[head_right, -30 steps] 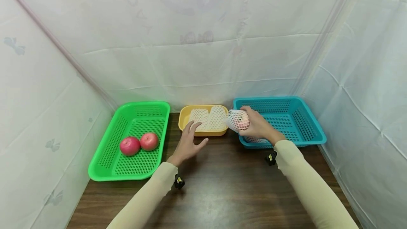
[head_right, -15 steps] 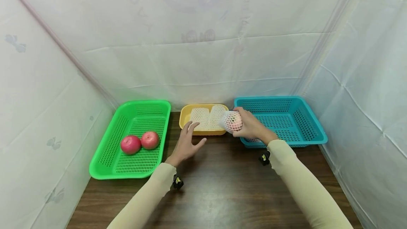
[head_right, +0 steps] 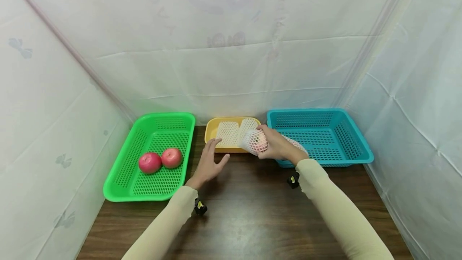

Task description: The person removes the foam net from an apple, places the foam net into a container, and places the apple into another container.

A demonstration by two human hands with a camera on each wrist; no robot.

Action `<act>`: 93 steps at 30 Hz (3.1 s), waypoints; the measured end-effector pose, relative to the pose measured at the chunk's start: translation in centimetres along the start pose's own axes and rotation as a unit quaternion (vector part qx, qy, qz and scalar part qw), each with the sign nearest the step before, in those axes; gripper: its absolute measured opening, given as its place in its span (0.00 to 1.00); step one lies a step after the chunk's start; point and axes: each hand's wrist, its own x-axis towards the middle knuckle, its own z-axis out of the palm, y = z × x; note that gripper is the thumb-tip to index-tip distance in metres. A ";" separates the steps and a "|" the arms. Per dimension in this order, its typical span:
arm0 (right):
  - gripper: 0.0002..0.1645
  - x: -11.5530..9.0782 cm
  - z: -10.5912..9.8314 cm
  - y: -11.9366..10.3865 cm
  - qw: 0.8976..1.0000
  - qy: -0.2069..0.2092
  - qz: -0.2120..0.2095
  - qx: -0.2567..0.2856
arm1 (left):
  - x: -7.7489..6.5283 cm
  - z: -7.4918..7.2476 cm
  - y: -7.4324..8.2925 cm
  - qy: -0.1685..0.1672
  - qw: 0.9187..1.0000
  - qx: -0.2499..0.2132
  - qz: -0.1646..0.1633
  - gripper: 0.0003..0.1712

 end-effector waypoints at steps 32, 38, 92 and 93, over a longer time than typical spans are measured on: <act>0.56 2.0 4.5 -1.9 0.997 -0.052 -0.053 -0.020 | -1.3 -0.5 -0.8 0.012 0.999 -0.004 -0.033 0.36; 0.55 2.2 5.3 -1.8 0.996 -0.045 -0.068 -0.034 | -1.4 -0.6 -0.7 0.014 0.999 -0.009 -0.038 0.36; 0.50 1.7 10.5 -1.2 0.996 -0.084 -0.025 -0.034 | -2.3 -0.9 -2.0 0.007 0.998 -0.003 -0.062 0.36; 0.51 1.7 10.6 -1.2 0.995 -0.084 -0.026 -0.035 | -2.3 -0.9 -2.0 0.006 0.998 -0.003 -0.062 0.36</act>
